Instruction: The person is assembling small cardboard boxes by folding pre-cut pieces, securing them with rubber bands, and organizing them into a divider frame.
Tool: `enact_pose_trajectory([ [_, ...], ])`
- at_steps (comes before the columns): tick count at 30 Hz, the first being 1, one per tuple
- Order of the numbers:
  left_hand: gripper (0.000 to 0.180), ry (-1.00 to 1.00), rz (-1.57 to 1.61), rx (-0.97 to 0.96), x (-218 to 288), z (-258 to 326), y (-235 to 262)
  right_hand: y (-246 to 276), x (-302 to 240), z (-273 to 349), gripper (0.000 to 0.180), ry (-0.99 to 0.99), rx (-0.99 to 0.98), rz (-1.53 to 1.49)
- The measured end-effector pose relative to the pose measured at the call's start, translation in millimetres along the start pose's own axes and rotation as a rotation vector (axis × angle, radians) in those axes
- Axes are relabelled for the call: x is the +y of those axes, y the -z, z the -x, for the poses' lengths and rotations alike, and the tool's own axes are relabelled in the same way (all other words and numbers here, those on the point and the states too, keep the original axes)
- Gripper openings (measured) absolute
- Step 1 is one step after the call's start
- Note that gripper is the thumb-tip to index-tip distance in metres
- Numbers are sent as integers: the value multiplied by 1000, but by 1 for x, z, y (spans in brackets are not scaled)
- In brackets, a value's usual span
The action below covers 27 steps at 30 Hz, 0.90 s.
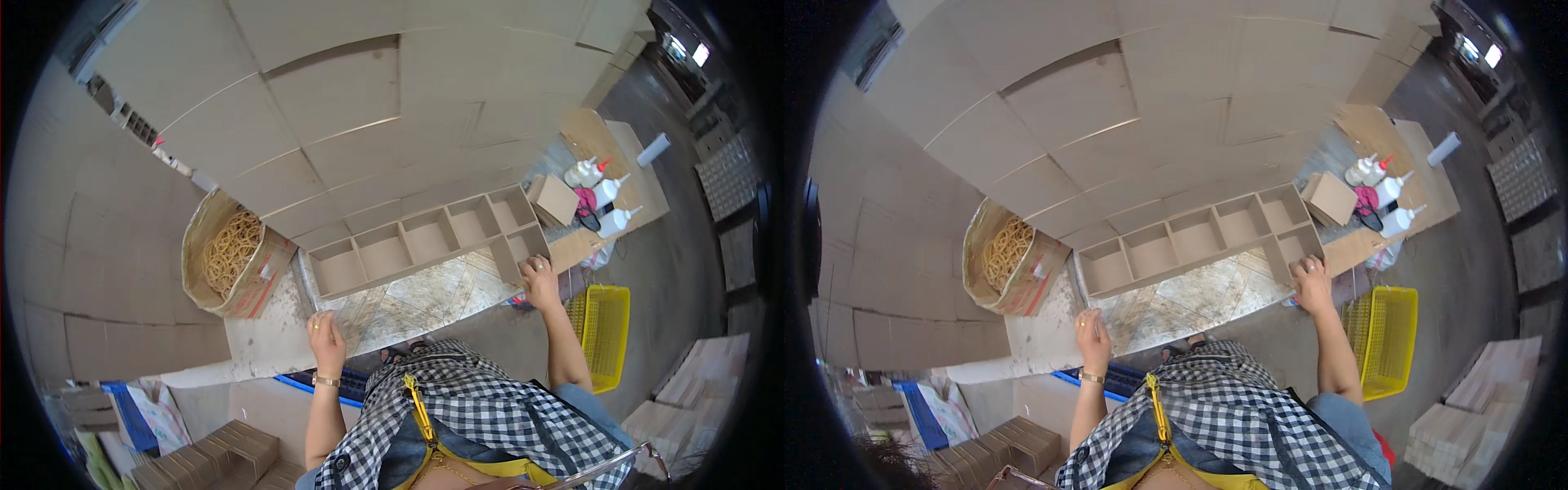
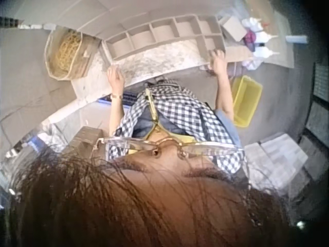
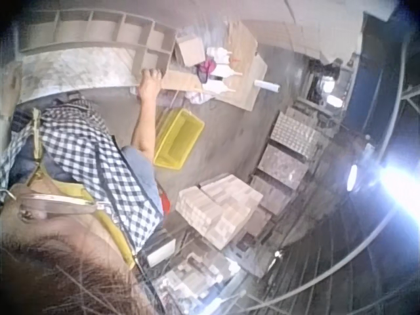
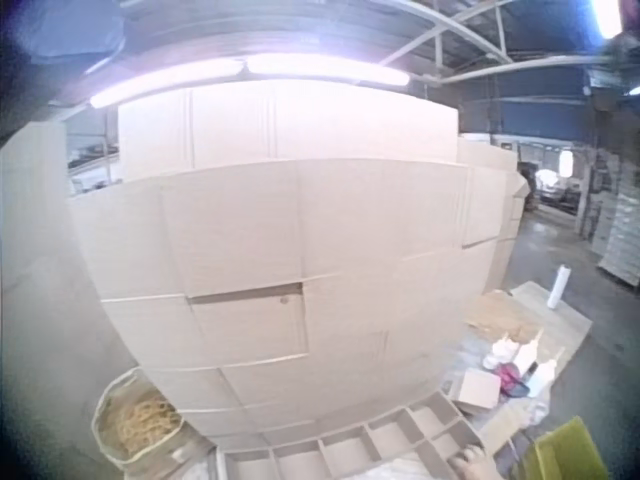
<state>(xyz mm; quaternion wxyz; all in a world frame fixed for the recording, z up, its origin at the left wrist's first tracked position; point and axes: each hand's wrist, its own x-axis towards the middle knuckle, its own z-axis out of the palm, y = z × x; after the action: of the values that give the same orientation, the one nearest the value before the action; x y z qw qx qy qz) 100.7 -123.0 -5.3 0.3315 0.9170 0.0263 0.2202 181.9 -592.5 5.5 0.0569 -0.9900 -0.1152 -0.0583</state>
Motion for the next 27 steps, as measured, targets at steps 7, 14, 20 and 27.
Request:
enact_pose_trajectory([
  [7,36,95,-79,-6,-13,48,25,9,-132,-25,56,389,2,-254],
  [14,29,241,-463,340,-18,108,177,-53,-258,-55,43,1072,-422,-524],
  [20,48,586,-1359,784,32,224,412,-45,-338,-62,31,1239,-667,-402],
  [27,54,898,-1343,697,2,285,538,-53,-453,-44,24,1635,-659,-370],
])
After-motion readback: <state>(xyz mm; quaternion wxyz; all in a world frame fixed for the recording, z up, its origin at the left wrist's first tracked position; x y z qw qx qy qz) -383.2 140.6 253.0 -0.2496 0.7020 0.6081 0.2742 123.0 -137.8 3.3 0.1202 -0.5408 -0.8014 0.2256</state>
